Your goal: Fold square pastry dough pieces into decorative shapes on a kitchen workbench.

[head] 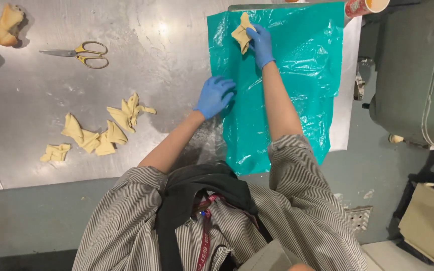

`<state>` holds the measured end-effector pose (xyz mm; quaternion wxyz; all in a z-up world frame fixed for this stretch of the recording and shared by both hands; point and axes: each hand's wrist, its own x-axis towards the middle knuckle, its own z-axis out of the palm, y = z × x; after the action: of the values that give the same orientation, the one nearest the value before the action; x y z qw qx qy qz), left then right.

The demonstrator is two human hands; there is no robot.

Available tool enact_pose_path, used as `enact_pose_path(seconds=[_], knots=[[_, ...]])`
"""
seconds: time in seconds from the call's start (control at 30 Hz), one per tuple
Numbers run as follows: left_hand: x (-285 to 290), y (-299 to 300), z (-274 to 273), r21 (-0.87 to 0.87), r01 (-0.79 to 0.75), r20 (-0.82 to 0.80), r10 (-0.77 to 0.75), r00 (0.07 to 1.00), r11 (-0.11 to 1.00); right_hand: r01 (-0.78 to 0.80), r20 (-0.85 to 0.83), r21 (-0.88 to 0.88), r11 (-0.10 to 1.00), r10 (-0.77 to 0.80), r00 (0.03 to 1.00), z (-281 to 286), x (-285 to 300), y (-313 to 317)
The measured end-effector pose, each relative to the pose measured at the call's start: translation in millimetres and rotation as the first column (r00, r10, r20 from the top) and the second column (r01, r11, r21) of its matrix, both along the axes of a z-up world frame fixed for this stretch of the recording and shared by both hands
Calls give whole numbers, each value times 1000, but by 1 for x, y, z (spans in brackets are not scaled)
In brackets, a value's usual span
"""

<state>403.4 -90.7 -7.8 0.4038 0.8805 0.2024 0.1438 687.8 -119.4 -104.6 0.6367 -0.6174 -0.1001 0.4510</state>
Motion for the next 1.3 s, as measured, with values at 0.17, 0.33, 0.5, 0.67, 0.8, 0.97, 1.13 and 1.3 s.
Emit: enact_pose_path(seconds=[0.17, 0.33, 0.5, 0.67, 0.8, 0.97, 1.13, 1.3], knots=[[-9, -21, -1, 86, 153, -44, -150, 988, 984, -3, 0, -34, 999, 3, 1000, -30, 21, 28], [-37, -27, 12, 13, 89, -82, -87, 993, 996, 27, 273, -136, 990, 11, 962, -66, 25, 36], [-88, -17, 26, -1, -14, -87, 14, 996, 1000, 48, 734, -145, 988, 75, 675, -64, 32, 33], [-198, 11, 41, 45, -479, -1, 479, 878, 877, 84, 735, -96, 992, 14, 678, -75, 40, 28], [-343, 58, 4, 135, -811, 27, 816, 577, 569, -21, 680, -22, 1000, 31, 733, -98, 62, 19], [-542, 114, -53, -98, -990, 93, 990, -106, -97, 320, 982, -128, 939, 74, 177, -111, 71, 6], [-627, 157, -143, -48, -996, -92, 993, -70, -75, 104, 924, -36, 994, -7, 381, -13, -109, 26], [-644, 175, -108, 190, -975, -300, 952, 54, 116, -178, 828, -118, 977, 195, 525, 58, -306, 37]])
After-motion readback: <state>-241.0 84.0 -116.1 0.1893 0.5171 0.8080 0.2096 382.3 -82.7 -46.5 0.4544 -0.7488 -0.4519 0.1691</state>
